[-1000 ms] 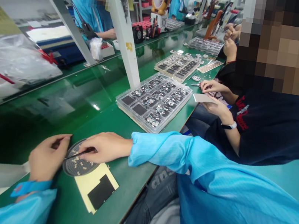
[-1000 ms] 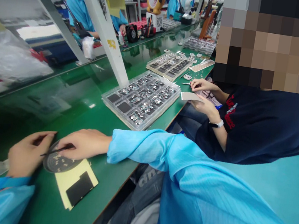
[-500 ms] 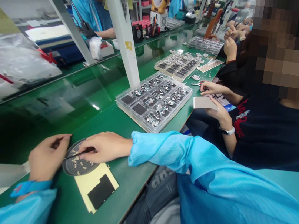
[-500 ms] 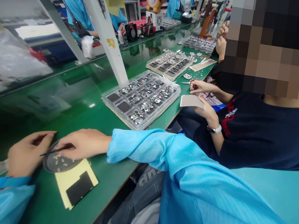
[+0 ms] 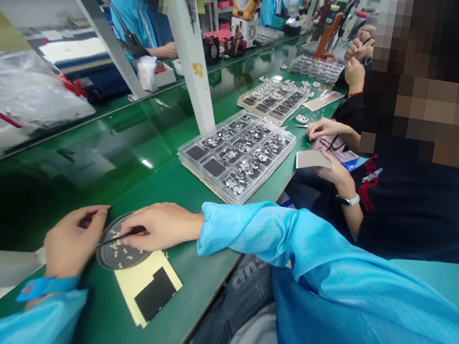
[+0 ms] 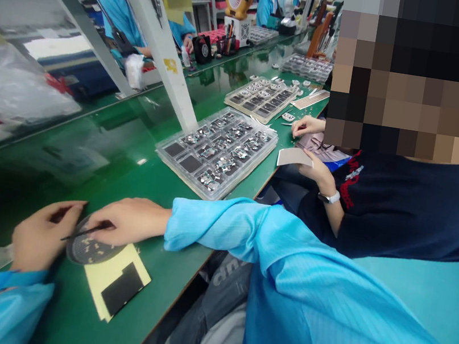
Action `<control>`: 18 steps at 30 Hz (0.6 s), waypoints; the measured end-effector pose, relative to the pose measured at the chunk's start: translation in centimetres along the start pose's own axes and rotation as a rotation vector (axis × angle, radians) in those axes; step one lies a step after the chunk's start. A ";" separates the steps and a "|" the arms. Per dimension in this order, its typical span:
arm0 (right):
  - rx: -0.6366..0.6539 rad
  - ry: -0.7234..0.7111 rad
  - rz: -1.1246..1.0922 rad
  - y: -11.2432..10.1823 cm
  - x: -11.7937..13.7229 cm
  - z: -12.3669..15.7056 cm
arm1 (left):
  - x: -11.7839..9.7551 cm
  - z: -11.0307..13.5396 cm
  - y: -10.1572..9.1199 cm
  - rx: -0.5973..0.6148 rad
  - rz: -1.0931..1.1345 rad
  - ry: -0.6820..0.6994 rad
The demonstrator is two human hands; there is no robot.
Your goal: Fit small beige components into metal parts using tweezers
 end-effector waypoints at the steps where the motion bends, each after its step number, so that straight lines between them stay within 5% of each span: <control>1: 0.005 0.003 0.002 0.0 0.0 0.0 | -0.1 0.0 0.0 0.002 -0.002 -0.001; 18: 0.005 0.017 -0.003 -0.1 0.0 -0.1 | 0.3 -0.2 0.3 -0.001 0.020 0.003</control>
Point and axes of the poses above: each hand's wrist, its own z-axis away from the middle knuckle, its own y-axis out of the palm, x = y × z, the point moved 5 cm from there along -z, towards the middle knuckle, and after that the axes turned 2 degrees about -y, right-handed, at the moved point
